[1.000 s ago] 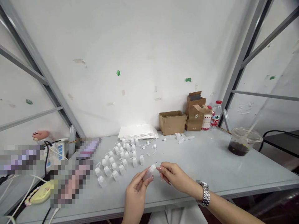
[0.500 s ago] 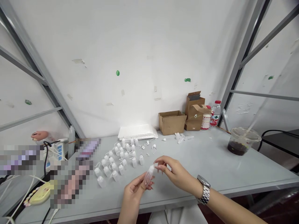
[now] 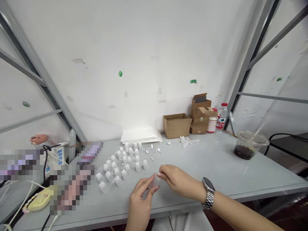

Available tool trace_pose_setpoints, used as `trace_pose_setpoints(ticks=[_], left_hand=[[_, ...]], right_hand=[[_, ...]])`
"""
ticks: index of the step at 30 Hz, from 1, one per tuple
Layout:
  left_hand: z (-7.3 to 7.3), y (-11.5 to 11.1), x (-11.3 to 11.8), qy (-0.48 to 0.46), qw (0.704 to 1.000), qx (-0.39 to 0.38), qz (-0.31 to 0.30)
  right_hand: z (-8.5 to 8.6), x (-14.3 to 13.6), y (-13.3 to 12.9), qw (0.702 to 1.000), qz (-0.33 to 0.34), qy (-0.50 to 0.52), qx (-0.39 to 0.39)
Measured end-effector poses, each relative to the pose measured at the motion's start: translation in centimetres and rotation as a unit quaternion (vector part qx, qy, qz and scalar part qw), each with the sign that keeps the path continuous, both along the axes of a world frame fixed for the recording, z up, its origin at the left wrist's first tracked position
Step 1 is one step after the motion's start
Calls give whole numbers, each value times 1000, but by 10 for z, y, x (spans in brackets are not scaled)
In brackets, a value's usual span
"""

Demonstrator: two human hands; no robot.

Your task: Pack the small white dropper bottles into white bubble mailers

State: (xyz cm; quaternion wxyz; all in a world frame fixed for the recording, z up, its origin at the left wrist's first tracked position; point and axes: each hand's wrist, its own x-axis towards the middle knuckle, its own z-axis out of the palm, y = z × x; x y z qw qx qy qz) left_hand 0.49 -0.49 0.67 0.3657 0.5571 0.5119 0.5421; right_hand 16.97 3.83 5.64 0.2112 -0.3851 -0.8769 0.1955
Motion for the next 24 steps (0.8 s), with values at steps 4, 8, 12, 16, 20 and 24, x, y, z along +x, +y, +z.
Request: trace_pose_setpoints(ticks=[4,8,12,16,20,24], left_hand=[[-6,-1,7,45,995,54,68],[-5,0,8,-2,999,22,46],[1,0,7,-89,996,-22,20],[7,-4,11,-130,991,-31,31],[9,-9,17,-111,992,6,54],[12,-11,21,-127,990,9,63]], right_hand=[[-13,-2,0,993,-60,32,-95],[-10,1,-2,974,-73,121,-177],[-5,2,-8,971,-61,161,-167],[-8,-2,-16,973,-57,190,-119],[-14,-8,-25,978,-65,193,-49],[-16,-10,-32,977,-64,201,0]])
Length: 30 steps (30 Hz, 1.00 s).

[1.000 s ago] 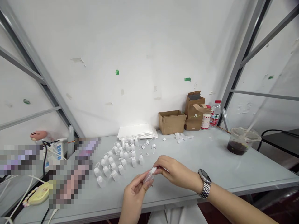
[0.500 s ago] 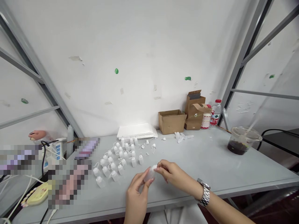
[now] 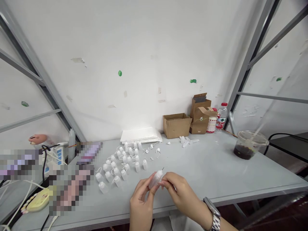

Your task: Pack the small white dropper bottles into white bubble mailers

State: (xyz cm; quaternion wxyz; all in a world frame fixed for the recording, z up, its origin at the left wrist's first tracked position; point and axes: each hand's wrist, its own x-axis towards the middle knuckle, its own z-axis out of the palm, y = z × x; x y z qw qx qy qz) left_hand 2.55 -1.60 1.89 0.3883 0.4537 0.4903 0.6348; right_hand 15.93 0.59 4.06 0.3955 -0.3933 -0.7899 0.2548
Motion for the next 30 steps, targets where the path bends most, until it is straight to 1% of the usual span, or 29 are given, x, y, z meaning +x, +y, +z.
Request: trace_pose_setpoints(ticks=[3,6,9,11,13,15,16,18,20,22,24,26,28,30], left_hand=[[5,-1,-2,-57,997,-50,-18],[11,-2,-7,-110,987,-96,-64],[16,-5,-11,-153,975,-116,-113],[18,-6,-14,-171,966,-136,-136],[18,-6,-16,-182,957,-154,-162],[15,-5,-19,-195,950,-165,-182],[13,-3,-20,-205,947,-167,-181],[8,0,-22,-235,949,-157,-143],[3,5,-22,-263,952,-128,-90],[-2,8,-19,-276,955,-96,-59],[-5,11,-12,-276,954,-91,-69],[-7,11,-2,-273,951,-107,-95],[-10,11,8,-269,948,-121,-117],[-14,10,16,-265,949,-120,-123]], right_hand=[[2,1,-5,1000,13,15,19],[6,4,-7,999,28,16,32],[10,7,-7,998,31,10,46],[11,8,-6,999,31,16,40],[13,9,-4,999,32,34,6],[12,9,-1,996,31,66,-58],[11,9,1,991,25,95,-92],[7,10,6,973,-6,179,-145],[0,9,10,946,-38,268,-179],[-9,6,10,922,-34,317,-219],[-20,0,7,902,5,332,-276],[-29,-7,2,881,48,347,-319],[-35,-13,-1,864,75,367,-337],[-39,-17,-3,856,83,386,-334]])
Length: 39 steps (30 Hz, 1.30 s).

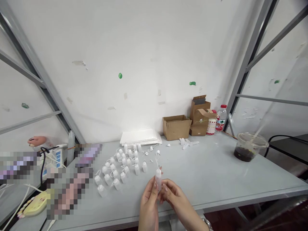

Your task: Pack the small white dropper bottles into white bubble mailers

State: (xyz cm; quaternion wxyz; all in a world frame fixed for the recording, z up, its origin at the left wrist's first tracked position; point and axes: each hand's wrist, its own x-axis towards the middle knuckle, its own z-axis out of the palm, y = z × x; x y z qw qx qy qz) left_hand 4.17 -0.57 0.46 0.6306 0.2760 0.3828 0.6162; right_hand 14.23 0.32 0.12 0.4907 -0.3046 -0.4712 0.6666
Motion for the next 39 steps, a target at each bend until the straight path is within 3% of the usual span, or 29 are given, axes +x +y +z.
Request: trace_pose_setpoints(ticks=[6,9,13,19,23,34,39], left_hand=[[-17,4,8,4,1000,-18,10],[-18,8,7,5,1000,-10,15],[-6,12,-3,13,999,13,34],[12,19,-25,34,992,31,114],[9,22,-35,-19,992,20,120],[0,23,-34,-190,981,10,27],[-1,24,-31,-173,979,-21,108]], right_hand=[[-10,-1,7,999,-27,38,-4],[-17,0,12,999,-34,39,1],[-28,2,18,997,-81,2,15],[-43,4,17,979,-163,-110,49],[-44,5,14,973,-185,-122,60],[-42,8,12,961,-224,-134,93],[-43,6,13,952,-229,-169,113]])
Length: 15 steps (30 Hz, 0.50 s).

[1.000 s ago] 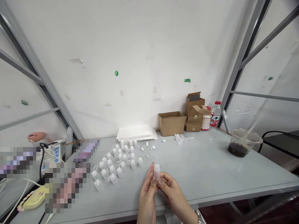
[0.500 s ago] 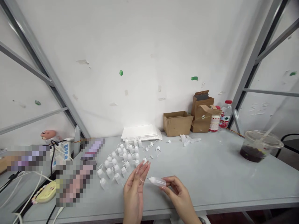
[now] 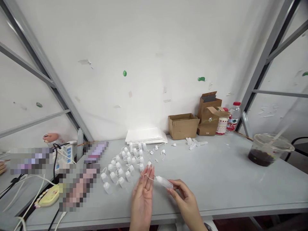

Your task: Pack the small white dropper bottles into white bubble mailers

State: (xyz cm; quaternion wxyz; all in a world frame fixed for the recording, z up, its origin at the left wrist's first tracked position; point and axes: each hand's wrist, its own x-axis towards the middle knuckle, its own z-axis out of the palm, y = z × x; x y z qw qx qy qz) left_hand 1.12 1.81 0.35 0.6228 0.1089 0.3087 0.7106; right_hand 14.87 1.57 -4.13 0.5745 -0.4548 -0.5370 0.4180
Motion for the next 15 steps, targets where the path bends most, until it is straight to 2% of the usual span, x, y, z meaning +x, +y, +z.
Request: trace_pose_setpoints(ticks=[3,5,10,15], left_hand=[[1,1,0,15,998,-38,57],[0,2,-1,24,997,-46,63],[-5,2,-4,52,998,-27,-18],[-7,0,-5,67,997,-10,-37]], right_hand=[[2,-1,-1,1000,14,-27,8],[4,-1,-2,999,26,-39,19],[6,0,-6,998,36,-42,41],[9,0,-7,998,36,-39,46]])
